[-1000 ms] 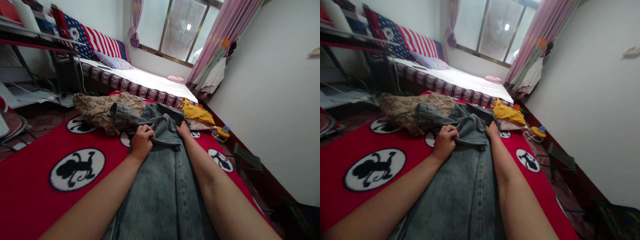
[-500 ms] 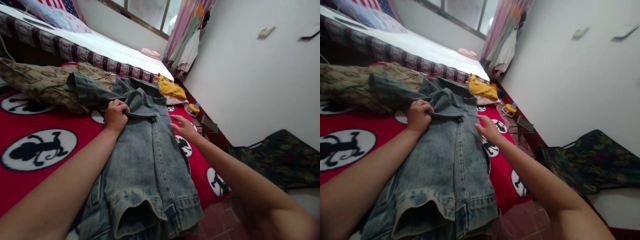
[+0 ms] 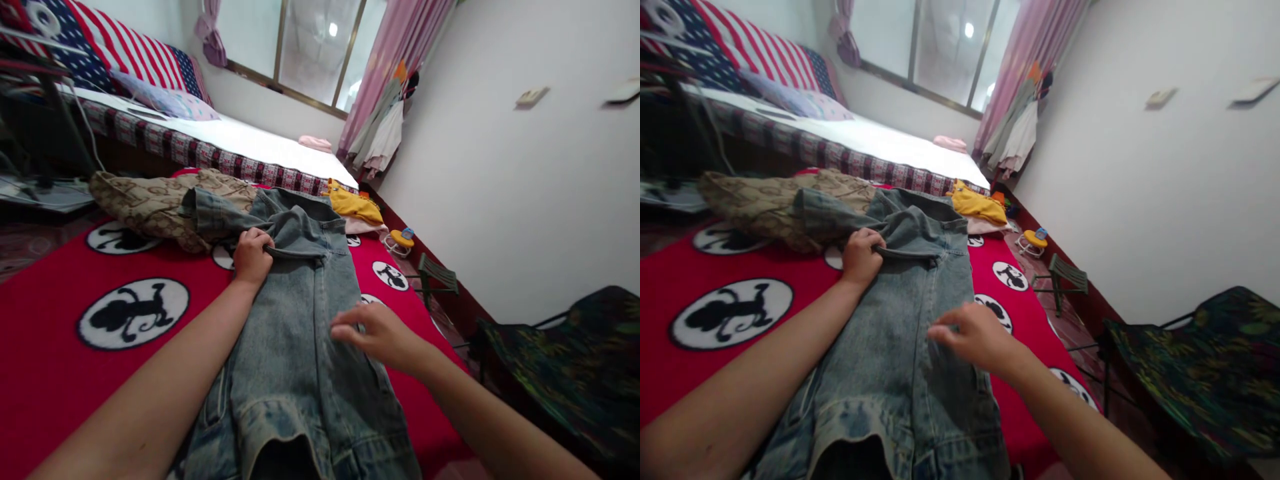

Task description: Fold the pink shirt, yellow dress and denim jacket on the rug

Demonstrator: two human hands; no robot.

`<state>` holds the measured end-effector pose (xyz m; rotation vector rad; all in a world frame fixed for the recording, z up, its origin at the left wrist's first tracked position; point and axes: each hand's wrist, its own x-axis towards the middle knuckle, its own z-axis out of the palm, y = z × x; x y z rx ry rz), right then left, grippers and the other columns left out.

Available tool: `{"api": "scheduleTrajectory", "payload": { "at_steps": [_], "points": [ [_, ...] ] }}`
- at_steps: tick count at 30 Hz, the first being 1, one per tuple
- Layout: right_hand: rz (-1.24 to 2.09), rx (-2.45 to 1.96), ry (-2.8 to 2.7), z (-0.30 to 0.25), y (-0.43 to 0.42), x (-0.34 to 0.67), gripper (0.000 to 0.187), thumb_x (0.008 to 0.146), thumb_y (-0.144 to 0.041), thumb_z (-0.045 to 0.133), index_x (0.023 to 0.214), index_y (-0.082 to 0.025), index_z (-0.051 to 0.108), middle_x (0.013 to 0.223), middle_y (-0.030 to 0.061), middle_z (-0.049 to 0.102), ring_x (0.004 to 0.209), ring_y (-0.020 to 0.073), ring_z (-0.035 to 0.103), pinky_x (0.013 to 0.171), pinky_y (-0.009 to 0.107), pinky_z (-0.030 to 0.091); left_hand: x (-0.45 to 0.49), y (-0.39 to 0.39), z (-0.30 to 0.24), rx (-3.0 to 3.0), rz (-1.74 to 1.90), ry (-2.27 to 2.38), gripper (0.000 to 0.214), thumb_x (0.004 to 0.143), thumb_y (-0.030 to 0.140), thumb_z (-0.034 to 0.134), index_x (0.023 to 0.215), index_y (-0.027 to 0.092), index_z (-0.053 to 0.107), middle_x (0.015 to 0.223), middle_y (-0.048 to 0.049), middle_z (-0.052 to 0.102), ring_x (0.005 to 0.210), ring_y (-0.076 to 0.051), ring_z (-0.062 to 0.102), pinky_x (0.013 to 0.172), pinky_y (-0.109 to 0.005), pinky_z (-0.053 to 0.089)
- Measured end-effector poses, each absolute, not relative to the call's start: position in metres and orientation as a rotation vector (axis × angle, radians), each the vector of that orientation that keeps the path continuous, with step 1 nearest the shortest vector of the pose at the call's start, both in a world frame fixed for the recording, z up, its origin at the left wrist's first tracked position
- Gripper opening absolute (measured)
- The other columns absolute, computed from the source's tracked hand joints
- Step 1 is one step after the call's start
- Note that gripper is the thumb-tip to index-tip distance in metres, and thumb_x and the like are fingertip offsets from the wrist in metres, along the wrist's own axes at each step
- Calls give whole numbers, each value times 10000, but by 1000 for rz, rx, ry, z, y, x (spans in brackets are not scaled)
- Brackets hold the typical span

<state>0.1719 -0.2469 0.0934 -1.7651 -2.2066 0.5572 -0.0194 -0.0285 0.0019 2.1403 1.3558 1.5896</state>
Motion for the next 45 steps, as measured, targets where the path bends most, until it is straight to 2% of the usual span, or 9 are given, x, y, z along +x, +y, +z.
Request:
{"api": "scheduleTrajectory", "payload": {
  "at_steps": [2,5,12,19,23,26,31,38,45],
  "points": [
    [328,-1722,-1972,107,-203,172,350,906,-458,539,1138,-253,701,1116,60,712,1045,241,657,974,382,464,-20,-29,3,2141,1588,1374,203,652,25,496,580,203,563,818,-56,597,869,-236,520,737,-352,421],
    [11,-1669,-1691,90,-139,163,470,961,-407,432,1394,-234,488,1392,84,534,1298,238,480,1077,418,364,-21,-30,4,2125,1594,1395,215,644,10,477,584,201,555,822,-55,602,866,-231,524,747,-348,433],
    [110,-2008,-1959,-1,-87,146,598,959,-490,389,1497,-245,297,1574,96,232,1456,275,191,1150,575,110,-21,-34,8,1989,1699,1370,299,636,-13,451,762,210,604,944,-58,584,958,-221,571,875,-362,481],
    [192,-1881,-1850,-2,-88,159,487,987,-451,323,1429,-274,424,1525,65,357,1433,228,270,1162,549,127,-51,-26,24,1640,2114,1773,563,669,13,504,1208,173,483,1419,-171,396,1361,-291,353,1123,-482,283],
    [200,-1848,-1826,-2,-89,157,478,987,-450,341,1411,-260,455,1513,70,379,1423,233,292,1162,553,128,-77,-15,29,1499,1922,1940,605,729,360,674,1249,126,473,1271,-237,551,1213,-384,496,988,-552,378],
    [201,-1851,-1831,-2,-90,156,489,986,-458,349,1416,-250,449,1517,76,369,1427,237,282,1164,549,124,-89,-3,37,1589,1635,2013,516,704,531,679,1051,157,599,1013,-202,675,1015,-384,608,880,-530,430],
    [209,-1835,-1805,-1,-91,156,488,985,-457,357,1406,-237,466,1508,87,383,1420,245,298,1161,555,124,-116,29,74,1705,1356,2020,282,717,436,691,723,160,635,744,-108,681,812,-292,641,747,-380,460],
    [278,-1630,-1592,-8,-86,158,477,958,-495,359,1261,-218,603,1407,106,515,1350,244,417,1151,553,151,-159,54,168,1728,1670,1933,337,764,393,692,931,100,679,810,-21,680,824,-174,586,814,-303,444],
    [452,-1186,-932,-8,-84,170,725,848,-710,347,1216,-132,587,1253,162,613,1150,255,590,978,402,445,-98,-8,253,2114,1676,1357,265,917,293,545,1070,95,631,1008,61,675,877,-52,556,889,-234,459]
  ]
}}
